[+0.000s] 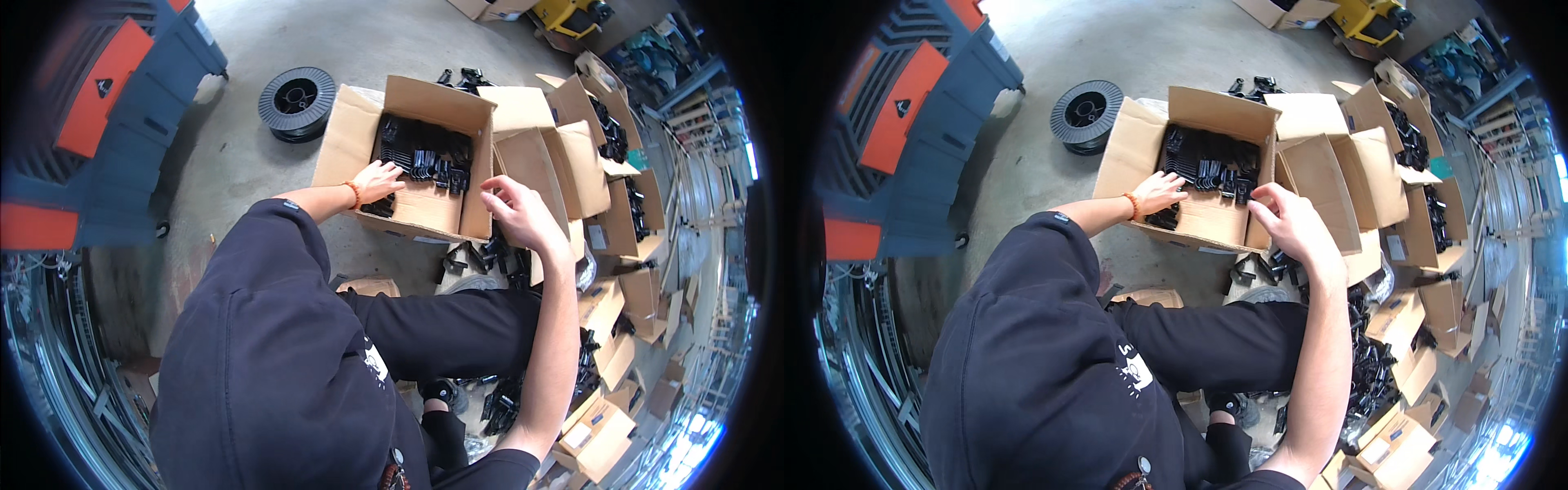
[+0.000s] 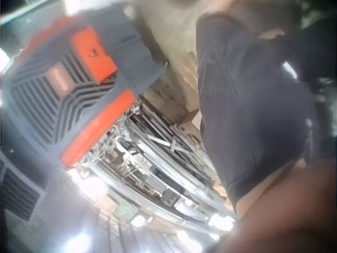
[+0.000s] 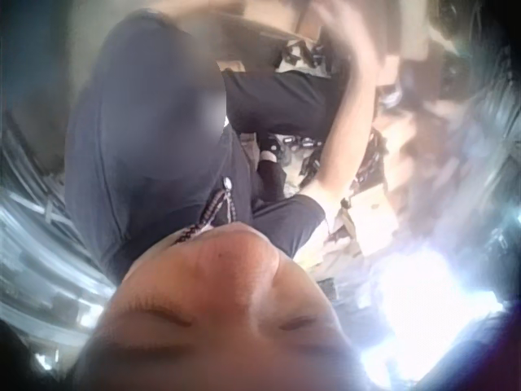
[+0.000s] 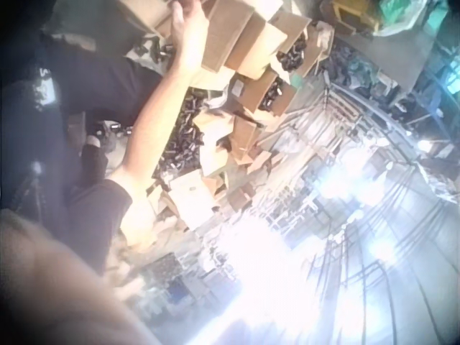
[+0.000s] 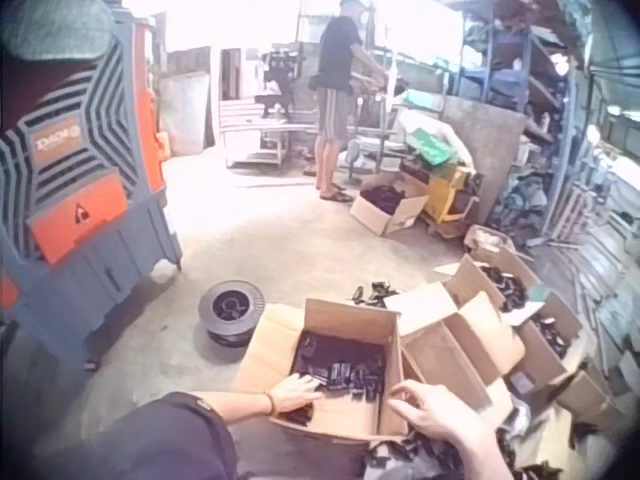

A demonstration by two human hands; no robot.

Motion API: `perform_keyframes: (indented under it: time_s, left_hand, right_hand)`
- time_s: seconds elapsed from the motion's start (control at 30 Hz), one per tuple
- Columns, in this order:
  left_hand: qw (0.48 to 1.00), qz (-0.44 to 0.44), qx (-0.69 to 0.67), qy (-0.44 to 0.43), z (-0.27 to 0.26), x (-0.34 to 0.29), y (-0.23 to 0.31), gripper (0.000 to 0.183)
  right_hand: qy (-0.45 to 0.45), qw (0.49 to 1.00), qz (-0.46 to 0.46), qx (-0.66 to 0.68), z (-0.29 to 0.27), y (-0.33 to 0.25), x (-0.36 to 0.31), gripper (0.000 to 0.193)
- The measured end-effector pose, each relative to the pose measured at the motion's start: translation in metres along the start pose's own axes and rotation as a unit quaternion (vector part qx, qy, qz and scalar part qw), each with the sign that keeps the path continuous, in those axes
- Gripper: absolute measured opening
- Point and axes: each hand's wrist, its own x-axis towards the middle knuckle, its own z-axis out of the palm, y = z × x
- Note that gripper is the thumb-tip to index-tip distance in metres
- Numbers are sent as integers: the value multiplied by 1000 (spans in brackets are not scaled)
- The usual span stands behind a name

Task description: The person picks up black plastic components from one box, holds them up for inspection, and places them into different cardboard boxes or onto the floor.

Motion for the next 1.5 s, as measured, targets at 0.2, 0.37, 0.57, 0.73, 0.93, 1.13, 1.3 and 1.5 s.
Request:
perform_keyframes:
  time_s: [0.2,0.37,0.57,0.73,0.93,1.13,1.3,1.5]
  left_hand:
    - [998,47,-30,5,-2,-12,-10,19]
    - [994,5,-101,49,-11,-13,-11,22]
    - [885,-211,-366,195,16,-4,-14,16]
    - [524,-339,-773,112,11,21,-6,25]
    - [302,-307,-902,36,-31,40,-15,30]
    - [307,-247,-919,36,-113,66,1,61]
    - [431,-314,-846,33,-89,60,-4,41]
    - [477,-346,-807,-48,-59,27,-3,48]
  right_hand:
    - [-24,998,38,-54,11,28,-21,30]
    - [-24,999,30,-38,11,24,-26,32]
    - [-40,997,25,-54,10,16,-20,34]
    - [-38,998,23,-53,12,19,-19,33]
    - [-33,998,29,-53,13,16,-20,30]
    - [-25,998,32,-41,14,15,-17,29]
    - [-19,999,17,-41,13,13,-19,30]
    - [-13,999,22,-36,13,13,-21,30]
